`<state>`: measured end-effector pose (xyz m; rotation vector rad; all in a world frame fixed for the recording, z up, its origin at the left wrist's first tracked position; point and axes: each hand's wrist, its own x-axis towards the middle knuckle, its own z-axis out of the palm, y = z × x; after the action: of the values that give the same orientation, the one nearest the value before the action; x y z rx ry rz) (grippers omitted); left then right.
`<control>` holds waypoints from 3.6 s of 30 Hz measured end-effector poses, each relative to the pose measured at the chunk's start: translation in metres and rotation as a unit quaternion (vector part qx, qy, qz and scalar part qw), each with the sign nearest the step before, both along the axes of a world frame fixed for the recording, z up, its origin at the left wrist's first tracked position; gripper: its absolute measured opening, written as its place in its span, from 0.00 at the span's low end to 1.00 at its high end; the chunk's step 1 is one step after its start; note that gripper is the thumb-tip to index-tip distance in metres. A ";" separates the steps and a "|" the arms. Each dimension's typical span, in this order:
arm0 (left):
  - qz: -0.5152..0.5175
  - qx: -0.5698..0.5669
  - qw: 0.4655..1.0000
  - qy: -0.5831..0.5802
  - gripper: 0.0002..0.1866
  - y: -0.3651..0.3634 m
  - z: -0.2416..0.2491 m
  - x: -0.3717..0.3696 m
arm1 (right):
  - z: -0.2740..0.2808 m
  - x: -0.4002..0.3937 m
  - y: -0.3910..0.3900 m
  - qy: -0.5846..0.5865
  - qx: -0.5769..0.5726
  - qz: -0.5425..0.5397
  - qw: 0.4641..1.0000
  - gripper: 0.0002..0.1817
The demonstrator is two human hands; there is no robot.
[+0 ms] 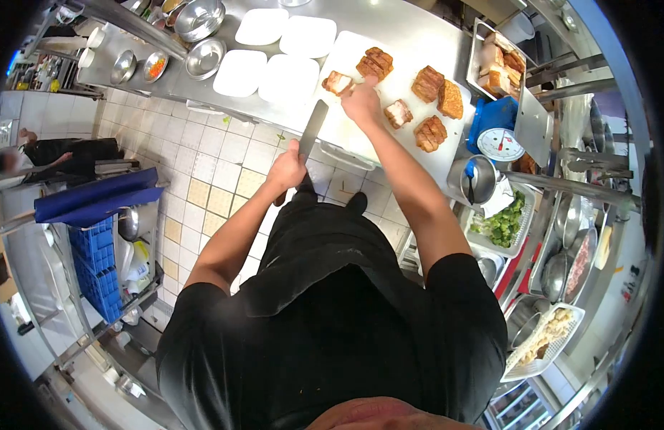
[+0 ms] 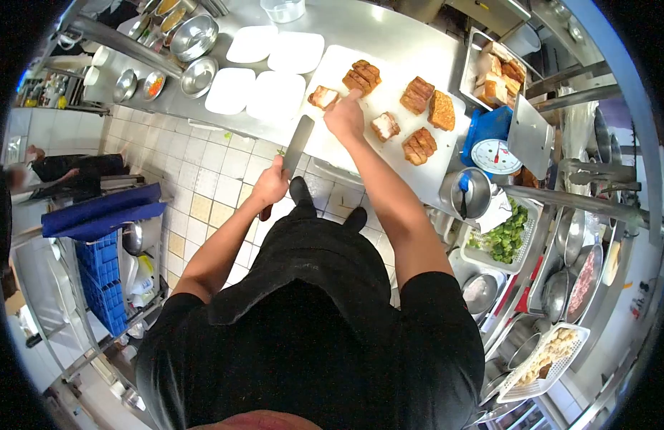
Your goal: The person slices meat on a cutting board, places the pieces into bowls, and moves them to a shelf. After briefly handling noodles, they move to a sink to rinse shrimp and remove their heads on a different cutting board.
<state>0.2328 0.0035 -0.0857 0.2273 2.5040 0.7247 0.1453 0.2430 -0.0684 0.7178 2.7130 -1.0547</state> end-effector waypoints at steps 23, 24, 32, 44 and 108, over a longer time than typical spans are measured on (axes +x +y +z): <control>-0.211 -0.108 0.972 -0.009 0.15 0.054 0.078 -0.055 | -0.027 0.097 -0.006 0.226 0.039 0.119 0.966 0.26; -0.210 -0.110 0.971 -0.011 0.14 0.057 0.075 -0.052 | -0.030 0.095 -0.002 0.216 0.026 0.134 0.967 0.25; -0.210 -0.199 0.956 -0.039 0.19 0.065 0.079 -0.035 | -0.046 0.088 0.008 0.200 -0.023 0.152 0.968 0.24; -0.226 -0.178 0.958 -0.021 0.16 0.076 0.094 -0.041 | -0.042 0.099 0.008 0.239 -0.046 0.093 0.965 0.20; 0.050 0.037 0.995 0.075 0.12 -0.007 0.055 -0.028 | -0.007 0.006 0.020 0.150 0.126 0.425 0.884 0.18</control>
<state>0.2048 -0.0035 -0.0303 0.1896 2.6484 0.8699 0.1515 0.2632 -0.0749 -0.6577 2.9105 -0.6166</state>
